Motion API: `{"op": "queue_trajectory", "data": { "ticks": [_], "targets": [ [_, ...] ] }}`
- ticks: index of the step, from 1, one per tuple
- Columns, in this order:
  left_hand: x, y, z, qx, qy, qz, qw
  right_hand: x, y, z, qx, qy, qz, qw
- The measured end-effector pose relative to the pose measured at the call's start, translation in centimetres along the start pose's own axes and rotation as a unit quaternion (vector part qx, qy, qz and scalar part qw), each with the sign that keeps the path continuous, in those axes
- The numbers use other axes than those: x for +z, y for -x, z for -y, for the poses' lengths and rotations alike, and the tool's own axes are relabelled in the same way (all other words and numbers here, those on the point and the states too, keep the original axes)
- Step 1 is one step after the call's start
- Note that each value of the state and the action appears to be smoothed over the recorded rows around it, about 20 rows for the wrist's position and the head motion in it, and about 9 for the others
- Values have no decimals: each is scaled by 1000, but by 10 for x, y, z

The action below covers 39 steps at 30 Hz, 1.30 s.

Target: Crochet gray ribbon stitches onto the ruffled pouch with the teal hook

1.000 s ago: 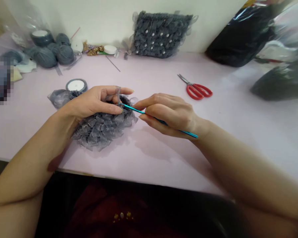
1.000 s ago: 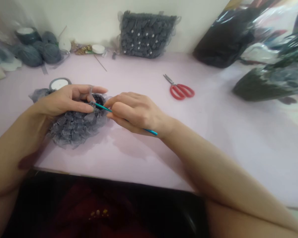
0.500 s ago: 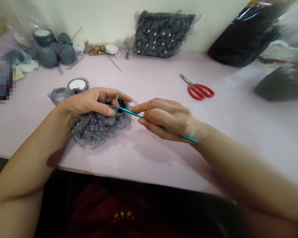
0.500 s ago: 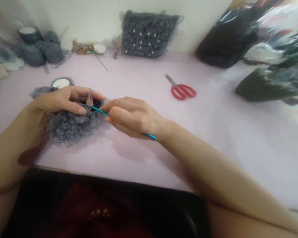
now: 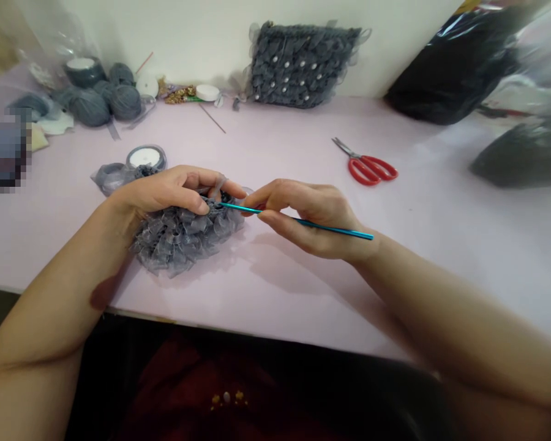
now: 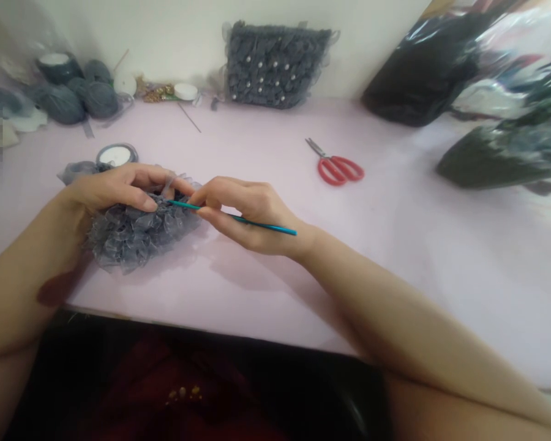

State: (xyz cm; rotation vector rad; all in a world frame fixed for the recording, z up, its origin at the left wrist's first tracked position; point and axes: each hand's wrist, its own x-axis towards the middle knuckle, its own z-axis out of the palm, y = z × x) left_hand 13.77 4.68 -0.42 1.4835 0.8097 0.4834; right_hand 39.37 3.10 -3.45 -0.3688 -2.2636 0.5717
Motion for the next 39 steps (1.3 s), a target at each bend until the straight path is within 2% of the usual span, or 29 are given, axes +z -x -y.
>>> {"op": "queue_trajectory", "data": {
  "ticks": [2,5,8,13,15,18,20,22,25,28,31,36,39],
  "targets": [
    [0,1,1,8,-6,-5,1000,4,1,-2,42,-27,-19,999],
    [0,1,3,15,-1,0,1000,9,3,-4,64,-57,-47,995],
    [1,1,4,13,4,4,1000,9,3,-4,64,-52,-46,996],
    [-1,0,4,2,-4,-4,1000,1,1,-2,19,-11,-15,1000],
    [-2,1,4,-8,12,-1,1000,-1,1,-2,26,-41,-12,999],
    [0,2,5,-16,33,-1,999,2,0,-5,74,-135,-32,988],
    [3,1,7,-4,18,-5,1000,11,1,-6,94,-200,-54,974],
    [10,-3,10,19,6,-14,1000,23,1,-6,95,-219,-85,967],
    [22,-12,18,52,20,-60,997,40,3,-7,75,-89,-174,978],
    [32,-21,26,85,11,-154,984,46,5,-9,75,28,-232,969],
    [39,-26,31,102,-17,-210,972,44,3,-8,103,63,-224,967],
    [47,-28,35,119,-111,-242,956,43,0,1,178,32,-188,965],
    [50,-26,34,118,-177,-265,940,43,1,-1,192,15,-198,961]
  ]
}}
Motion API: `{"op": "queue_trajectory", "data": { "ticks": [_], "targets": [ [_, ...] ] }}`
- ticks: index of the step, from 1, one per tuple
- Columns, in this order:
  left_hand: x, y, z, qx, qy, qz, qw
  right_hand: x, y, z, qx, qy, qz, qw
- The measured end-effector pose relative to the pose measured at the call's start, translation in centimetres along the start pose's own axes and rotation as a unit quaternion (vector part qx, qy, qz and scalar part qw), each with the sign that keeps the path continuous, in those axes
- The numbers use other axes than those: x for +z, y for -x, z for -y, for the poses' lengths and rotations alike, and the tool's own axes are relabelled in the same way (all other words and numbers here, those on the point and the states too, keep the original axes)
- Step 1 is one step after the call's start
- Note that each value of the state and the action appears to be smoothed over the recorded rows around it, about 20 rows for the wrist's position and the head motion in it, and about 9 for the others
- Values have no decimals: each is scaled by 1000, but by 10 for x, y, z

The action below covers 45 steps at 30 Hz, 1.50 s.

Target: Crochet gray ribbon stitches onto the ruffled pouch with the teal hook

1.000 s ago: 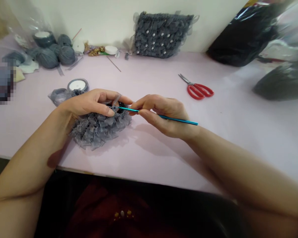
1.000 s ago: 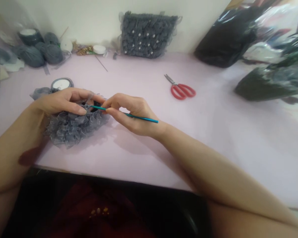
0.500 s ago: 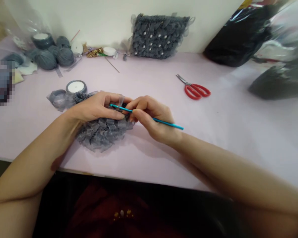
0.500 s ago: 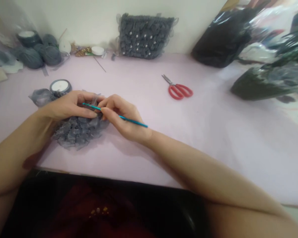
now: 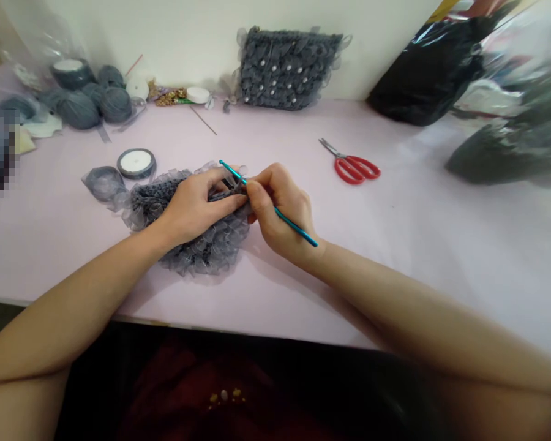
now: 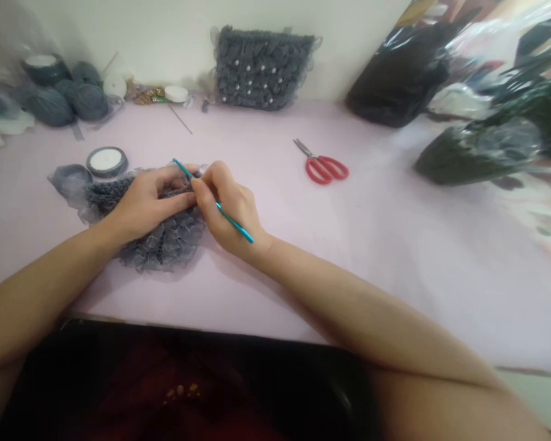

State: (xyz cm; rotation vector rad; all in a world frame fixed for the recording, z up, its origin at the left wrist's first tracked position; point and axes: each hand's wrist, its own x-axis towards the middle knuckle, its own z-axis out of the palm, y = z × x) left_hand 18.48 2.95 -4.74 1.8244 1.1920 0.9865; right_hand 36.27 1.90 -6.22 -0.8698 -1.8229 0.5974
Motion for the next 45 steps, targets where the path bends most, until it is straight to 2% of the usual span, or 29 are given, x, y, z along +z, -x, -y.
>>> {"op": "queue_trajectory", "data": {
  "ticks": [4,7,11,15,20,26,29,32,35,39,45],
  "targets": [
    [-8,1,-3,67,-52,-42,996,-4,0,-9,-29,-17,-50,998],
    [-20,0,-1,126,-91,-103,982,-6,0,-12,-53,-24,-59,997],
    [-30,-4,5,129,-85,-156,976,-4,2,-16,-88,-32,-64,994],
    [-25,-5,9,109,-23,-147,983,-1,5,-21,-103,-46,-58,992],
    [-19,-4,7,105,15,-144,984,-3,6,-21,-80,-55,-35,995],
    [-13,-5,14,67,76,-88,991,-4,1,-17,-62,-101,-10,993],
    [-14,-5,17,33,83,-66,994,-4,0,-18,-40,-115,7,993],
    [-17,-4,14,2,89,-60,994,-4,0,-18,0,-103,-2,995],
    [-17,-4,9,5,85,-71,994,-5,1,-18,24,-73,-9,997],
    [-17,-5,10,22,47,-94,994,-5,2,-19,-14,-76,-2,997],
    [-17,-5,13,9,49,-76,996,-2,3,-18,-54,-69,-4,996]
  ]
}}
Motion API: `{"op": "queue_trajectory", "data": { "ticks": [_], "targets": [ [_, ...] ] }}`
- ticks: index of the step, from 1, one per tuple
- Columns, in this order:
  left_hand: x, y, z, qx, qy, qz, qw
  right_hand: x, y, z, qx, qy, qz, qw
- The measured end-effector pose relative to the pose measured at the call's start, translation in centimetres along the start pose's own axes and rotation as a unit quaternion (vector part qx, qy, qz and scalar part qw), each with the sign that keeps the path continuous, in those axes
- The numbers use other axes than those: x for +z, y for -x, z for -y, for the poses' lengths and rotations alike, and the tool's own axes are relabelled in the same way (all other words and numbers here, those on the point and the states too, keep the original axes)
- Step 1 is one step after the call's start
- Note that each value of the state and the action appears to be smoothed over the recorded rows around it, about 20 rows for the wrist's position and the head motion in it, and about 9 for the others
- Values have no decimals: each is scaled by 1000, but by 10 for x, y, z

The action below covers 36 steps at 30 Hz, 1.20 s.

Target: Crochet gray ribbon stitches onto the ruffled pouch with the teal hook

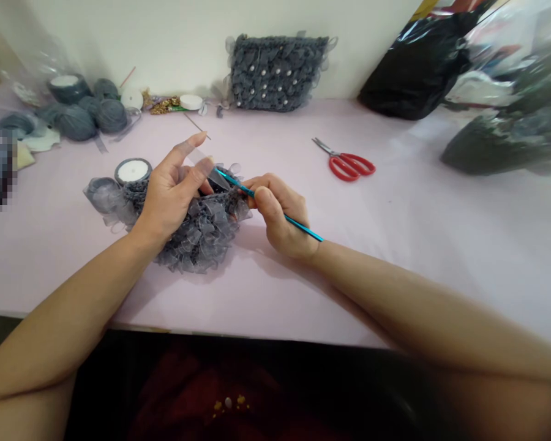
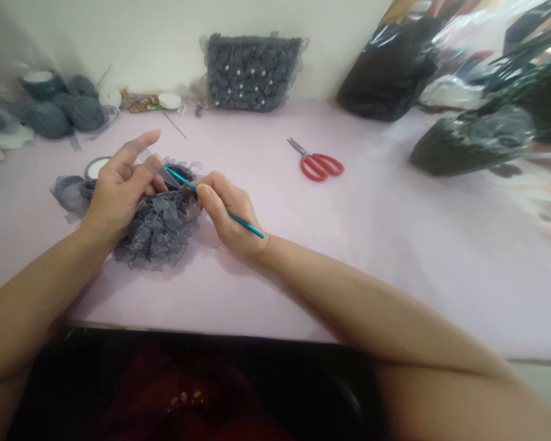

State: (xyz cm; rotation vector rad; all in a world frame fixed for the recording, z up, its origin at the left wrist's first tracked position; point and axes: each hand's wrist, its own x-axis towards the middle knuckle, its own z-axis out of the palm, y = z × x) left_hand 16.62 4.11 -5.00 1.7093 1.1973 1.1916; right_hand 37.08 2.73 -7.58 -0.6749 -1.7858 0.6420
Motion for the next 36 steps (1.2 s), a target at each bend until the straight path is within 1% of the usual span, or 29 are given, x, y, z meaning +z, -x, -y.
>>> {"op": "queue_trajectory", "data": {
  "ticks": [2,5,7,9,11,13,16,19,21,25,28,31,34,36],
  "targets": [
    [0,0,-3,-28,19,13,999,1,0,1,-13,-5,2,1000],
    [-1,0,-8,-99,71,45,992,1,0,2,-23,-5,0,1000],
    [-2,0,-11,-139,110,85,980,0,1,2,-25,6,-6,1000],
    [-5,-1,-12,-164,153,137,965,0,1,2,-21,20,-9,1000],
    [-8,-1,-13,-173,196,187,947,-1,1,3,-16,24,-5,1000],
    [-10,-2,-15,-166,211,220,938,-1,0,6,-17,10,9,1000],
    [-12,-1,-20,-144,175,241,944,0,0,9,-41,-22,25,999],
    [-12,-1,-25,-121,112,241,956,2,1,8,-73,-37,30,996],
    [-11,0,-27,-100,74,238,963,2,3,5,-80,-27,36,996],
    [-8,1,-24,-43,37,228,972,-5,1,3,-104,-9,67,992],
    [-8,2,-21,-24,4,204,979,-14,-7,7,-113,19,119,986],
    [-8,2,-20,-21,-43,164,985,-24,-14,13,-112,69,160,978],
    [-8,2,-19,-5,-73,140,987,-30,-16,19,-118,109,186,969],
    [-8,2,-18,8,-77,130,988,-31,-16,23,-116,137,194,964]
  ]
}}
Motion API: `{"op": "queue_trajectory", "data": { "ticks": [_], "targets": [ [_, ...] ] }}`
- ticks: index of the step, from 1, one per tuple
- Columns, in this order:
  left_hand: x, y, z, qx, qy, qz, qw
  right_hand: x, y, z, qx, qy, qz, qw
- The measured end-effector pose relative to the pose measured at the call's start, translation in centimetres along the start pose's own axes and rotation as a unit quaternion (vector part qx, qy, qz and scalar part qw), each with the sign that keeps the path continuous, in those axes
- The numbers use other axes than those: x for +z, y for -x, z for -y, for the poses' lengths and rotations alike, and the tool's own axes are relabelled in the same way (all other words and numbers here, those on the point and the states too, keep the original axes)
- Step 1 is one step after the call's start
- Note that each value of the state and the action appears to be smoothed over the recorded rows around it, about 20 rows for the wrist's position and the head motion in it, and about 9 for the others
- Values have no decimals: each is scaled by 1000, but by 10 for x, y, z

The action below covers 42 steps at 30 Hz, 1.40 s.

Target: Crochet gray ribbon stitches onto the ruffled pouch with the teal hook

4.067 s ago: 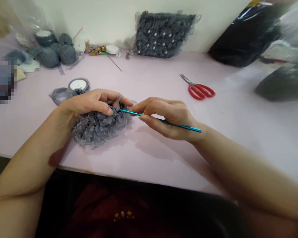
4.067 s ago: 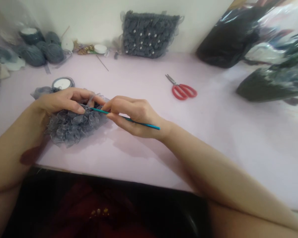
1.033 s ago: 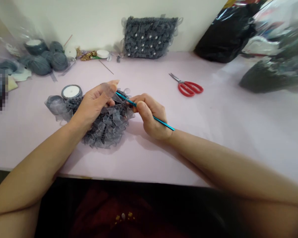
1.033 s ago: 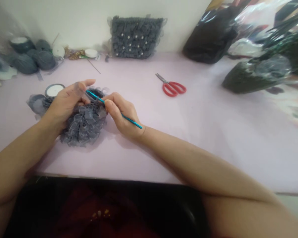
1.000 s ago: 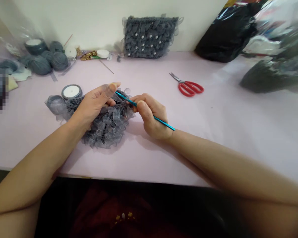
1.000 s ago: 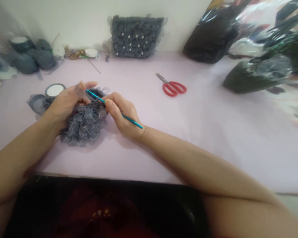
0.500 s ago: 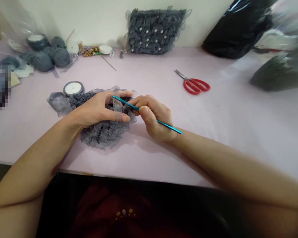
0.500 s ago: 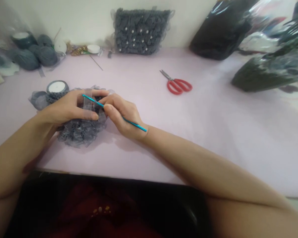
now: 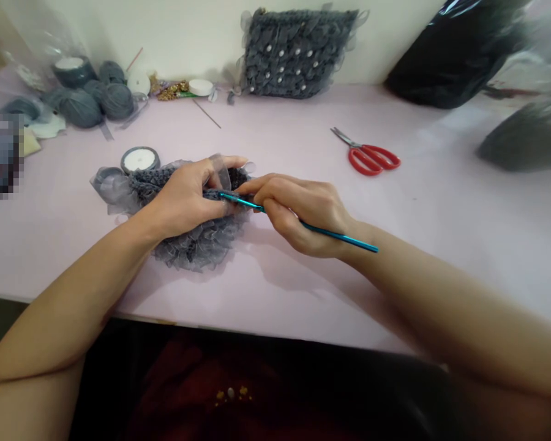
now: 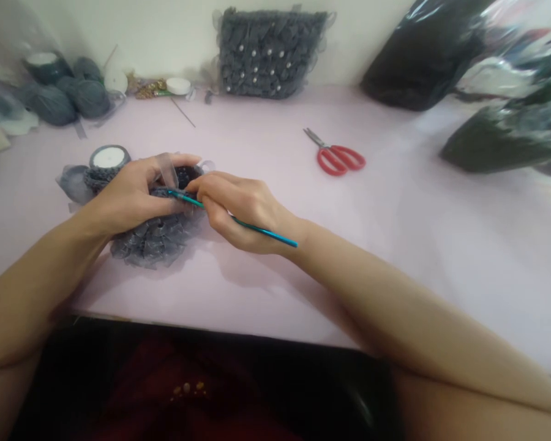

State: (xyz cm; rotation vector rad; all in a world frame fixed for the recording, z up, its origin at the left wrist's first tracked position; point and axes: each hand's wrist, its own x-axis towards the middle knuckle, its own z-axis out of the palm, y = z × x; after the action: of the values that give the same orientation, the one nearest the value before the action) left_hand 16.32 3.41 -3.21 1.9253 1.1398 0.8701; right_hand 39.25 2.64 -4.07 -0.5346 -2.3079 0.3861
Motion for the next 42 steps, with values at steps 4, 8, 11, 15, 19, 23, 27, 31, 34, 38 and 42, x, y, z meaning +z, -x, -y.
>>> {"op": "queue_trajectory", "data": {
  "ticks": [4,8,11,15,19,23,27,31,34,38,42],
  "targets": [
    [1,1,2,11,-3,-15,1000,0,0,3,6,32,7,999],
    [-1,1,2,10,-12,-6,1000,1,-2,1,-23,6,23,999],
    [-2,1,1,-2,-21,13,1000,1,-3,-2,-60,1,30,998],
    [-1,0,0,-8,-37,16,999,4,-2,0,-73,23,23,997],
    [1,1,1,13,-47,-2,999,5,0,5,-55,64,23,996],
    [3,1,2,8,-50,-27,998,3,1,7,-28,67,32,997],
    [6,2,-3,-3,-78,-39,996,0,1,10,-4,58,42,997],
    [8,5,-9,-3,-117,-55,992,0,0,13,8,78,58,995],
    [10,7,-13,18,-152,-67,986,2,0,14,9,97,56,994],
    [11,10,-16,38,-204,-70,976,10,1,16,6,111,30,993],
    [13,11,-17,51,-256,-83,962,17,1,18,15,121,24,992]
  ]
}}
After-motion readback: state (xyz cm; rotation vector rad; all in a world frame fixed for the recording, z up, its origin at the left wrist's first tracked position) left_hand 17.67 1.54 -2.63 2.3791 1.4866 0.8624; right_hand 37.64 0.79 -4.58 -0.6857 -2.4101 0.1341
